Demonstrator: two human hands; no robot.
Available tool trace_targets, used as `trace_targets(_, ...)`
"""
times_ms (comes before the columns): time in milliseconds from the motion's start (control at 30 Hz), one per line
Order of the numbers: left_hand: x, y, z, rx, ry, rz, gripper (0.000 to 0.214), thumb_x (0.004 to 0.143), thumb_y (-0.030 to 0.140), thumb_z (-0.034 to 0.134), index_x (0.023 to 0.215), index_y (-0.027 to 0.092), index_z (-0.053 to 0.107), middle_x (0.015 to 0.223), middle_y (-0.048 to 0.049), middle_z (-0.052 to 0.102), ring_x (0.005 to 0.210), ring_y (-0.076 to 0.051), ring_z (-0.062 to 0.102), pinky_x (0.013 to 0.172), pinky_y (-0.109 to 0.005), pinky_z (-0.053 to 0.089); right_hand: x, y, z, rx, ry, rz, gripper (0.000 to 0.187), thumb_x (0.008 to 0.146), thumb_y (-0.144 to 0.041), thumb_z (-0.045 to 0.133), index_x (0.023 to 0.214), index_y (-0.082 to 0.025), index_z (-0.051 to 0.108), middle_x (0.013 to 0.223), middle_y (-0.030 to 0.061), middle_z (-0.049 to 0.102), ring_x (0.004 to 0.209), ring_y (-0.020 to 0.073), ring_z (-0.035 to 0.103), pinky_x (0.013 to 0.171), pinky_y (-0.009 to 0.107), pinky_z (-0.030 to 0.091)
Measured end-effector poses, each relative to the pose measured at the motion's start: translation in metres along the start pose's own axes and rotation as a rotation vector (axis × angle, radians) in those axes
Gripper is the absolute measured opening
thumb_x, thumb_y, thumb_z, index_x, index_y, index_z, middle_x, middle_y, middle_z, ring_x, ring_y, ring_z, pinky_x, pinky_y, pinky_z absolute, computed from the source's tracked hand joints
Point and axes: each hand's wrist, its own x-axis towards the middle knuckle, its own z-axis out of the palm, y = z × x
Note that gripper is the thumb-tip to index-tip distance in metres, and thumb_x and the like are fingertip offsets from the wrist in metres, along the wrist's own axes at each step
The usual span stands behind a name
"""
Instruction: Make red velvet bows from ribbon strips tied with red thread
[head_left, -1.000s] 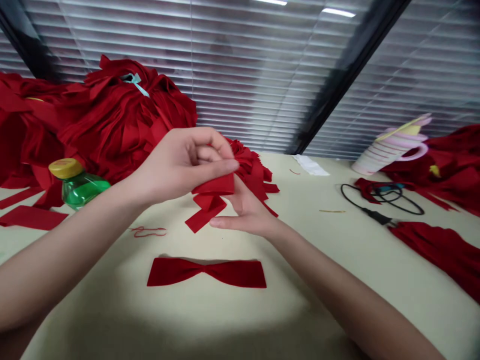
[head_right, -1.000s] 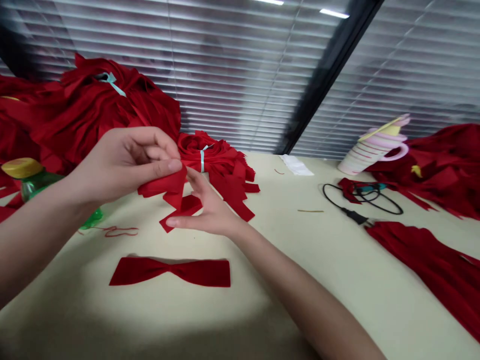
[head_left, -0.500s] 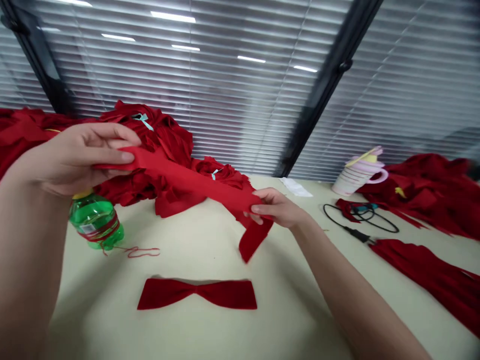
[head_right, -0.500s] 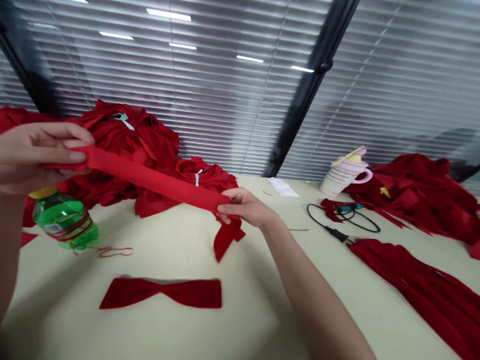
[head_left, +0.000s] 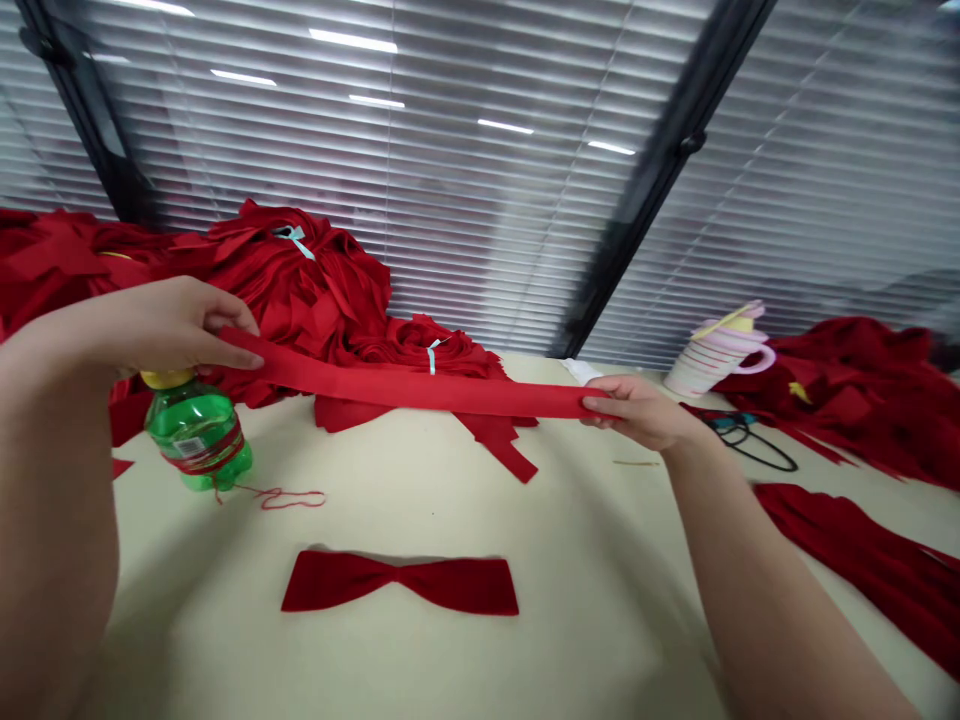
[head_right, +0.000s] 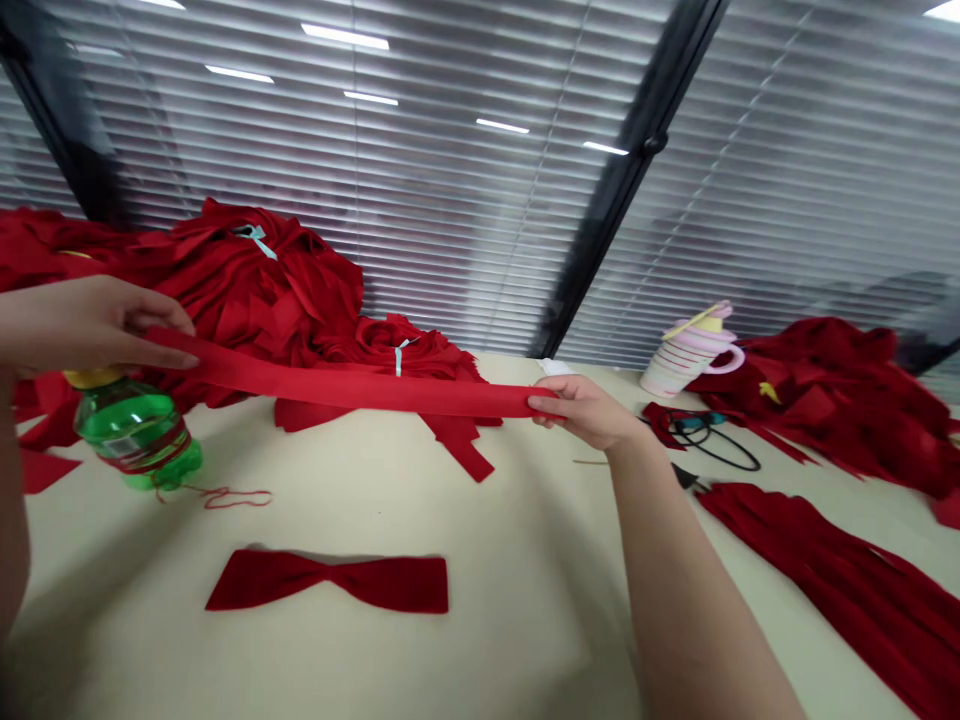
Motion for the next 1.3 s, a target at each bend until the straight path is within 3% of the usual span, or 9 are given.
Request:
trace_targets(233, 0.001, 0.017, 0.009, 0.094, -0.002, 0.087, 0.024, 0.069, 0.041, 0.063, 0.079, 0.019, 0.063, 0.062, 0.0038, 0.061, 0.059, -0.015, 0.051, 0.056, -0.023, 0.035, 0.001, 0.000, 0.001, -0.078, 0.018, 0.068, 0.031, 0.061, -0.041, 0.074, 0.063, -0.015, 0.057, 0.059, -0.0004, 0.051, 0.054, 0.0102, 0.045, 0.050, 0.025, 0.033)
trace_targets(400, 0.002, 0.023, 0.019, 0.154, 0.012, 0.134, 0.019, 0.068, 0.037, 0.063, 0.076, 0.020, 0.062, 0.054, 0.0056, 0.056, 0.051, -0.012, 0.046, 0.051, -0.022, 0.032, 0.002, -0.003, 0.004, -0.117, -0.083, 0.124, 0.027, 0.060, -0.037, 0.076, 0.066, -0.016, 0.060, 0.058, -0.0013, 0.052, 0.053, 0.0096, 0.044, 0.051, 0.024, 0.034)
trace_targets(567, 0.009, 0.035, 0.041, 0.112, -0.231, 0.192, 0.009, 0.064, 0.023, 0.058, 0.071, 0.020, 0.062, 0.062, 0.0018, 0.061, 0.054, -0.015, 0.052, 0.048, -0.023, 0.034, 0.008, -0.006, 0.017, -0.213, -0.322, 0.232, 0.024, 0.063, -0.031, 0.075, 0.080, -0.017, 0.064, 0.070, 0.0005, 0.060, 0.060, 0.0108, 0.050, 0.055, 0.024, 0.038)
trace_targets(700, 0.017, 0.044, 0.057, 0.123, -0.310, 0.195, 0.011, 0.055, 0.014, 0.058, 0.062, 0.022, 0.060, 0.056, -0.0005, 0.062, 0.048, -0.017, 0.054, 0.040, -0.024, 0.031, 0.013, -0.008, 0.026, -0.263, -0.422, 0.282, 0.026, 0.065, -0.032, 0.072, 0.085, -0.019, 0.064, 0.083, 0.0028, 0.064, 0.067, 0.0134, 0.055, 0.061, 0.026, 0.042)
trace_targets(800, 0.020, 0.048, 0.063, 0.038, -0.355, 0.178, 0.011, 0.055, 0.012, 0.059, 0.058, 0.021, 0.055, 0.046, -0.0001, 0.058, 0.041, -0.017, 0.053, 0.036, -0.023, 0.030, 0.015, -0.010, 0.029, -0.316, -0.416, 0.268, 0.031, 0.067, -0.033, 0.071, 0.092, -0.018, 0.061, 0.076, 0.0021, 0.063, 0.061, 0.0124, 0.053, 0.059, 0.026, 0.041)
trace_targets(900, 0.021, 0.053, 0.068, -0.158, -0.372, 0.221, 0.012, 0.057, 0.018, 0.064, 0.066, 0.020, 0.055, 0.053, -0.0005, 0.062, 0.045, -0.018, 0.058, 0.039, -0.023, 0.038, 0.014, -0.014, 0.032, -0.347, -0.372, 0.229, 0.036, 0.068, -0.033, 0.070, 0.098, -0.019, 0.056, 0.062, -0.0018, 0.058, 0.056, 0.0115, 0.050, 0.055, 0.026, 0.039)
trace_targets(1000, 0.021, 0.064, 0.075, -0.300, -0.384, 0.239, 0.016, 0.065, 0.030, 0.064, 0.072, 0.019, 0.054, 0.061, -0.0021, 0.066, 0.055, -0.018, 0.063, 0.047, -0.022, 0.046, 0.015, -0.019, 0.041, -0.259, -0.324, 0.176, 0.033, 0.067, -0.030, 0.071, 0.092, -0.019, 0.053, 0.062, -0.0022, 0.059, 0.056, 0.0113, 0.052, 0.054, 0.024, 0.039)
trace_targets(1200, 0.017, 0.091, 0.099, -0.615, -0.372, 0.209, 0.016, 0.071, 0.029, 0.059, 0.064, 0.016, 0.053, 0.054, -0.0007, 0.061, 0.051, -0.012, 0.059, 0.045, -0.018, 0.044, 0.022, -0.031, 0.084, -0.035, -0.162, 0.097, 0.029, 0.061, -0.027, 0.075, 0.081, -0.017, 0.056, 0.064, -0.0021, 0.058, 0.056, 0.0097, 0.053, 0.051, 0.023, 0.042)
trace_targets(1300, 0.014, 0.098, 0.108, -0.620, -0.329, 0.219, 0.022, 0.072, 0.026, 0.057, 0.055, 0.015, 0.050, 0.043, 0.0032, 0.051, 0.038, -0.007, 0.045, 0.037, -0.015, 0.033, 0.023, -0.037, 0.114, 0.092, -0.105, 0.058, 0.026, 0.064, -0.026, 0.074, 0.081, -0.018, 0.056, 0.057, -0.0048, 0.055, 0.049, 0.0071, 0.049, 0.046, 0.020, 0.037)
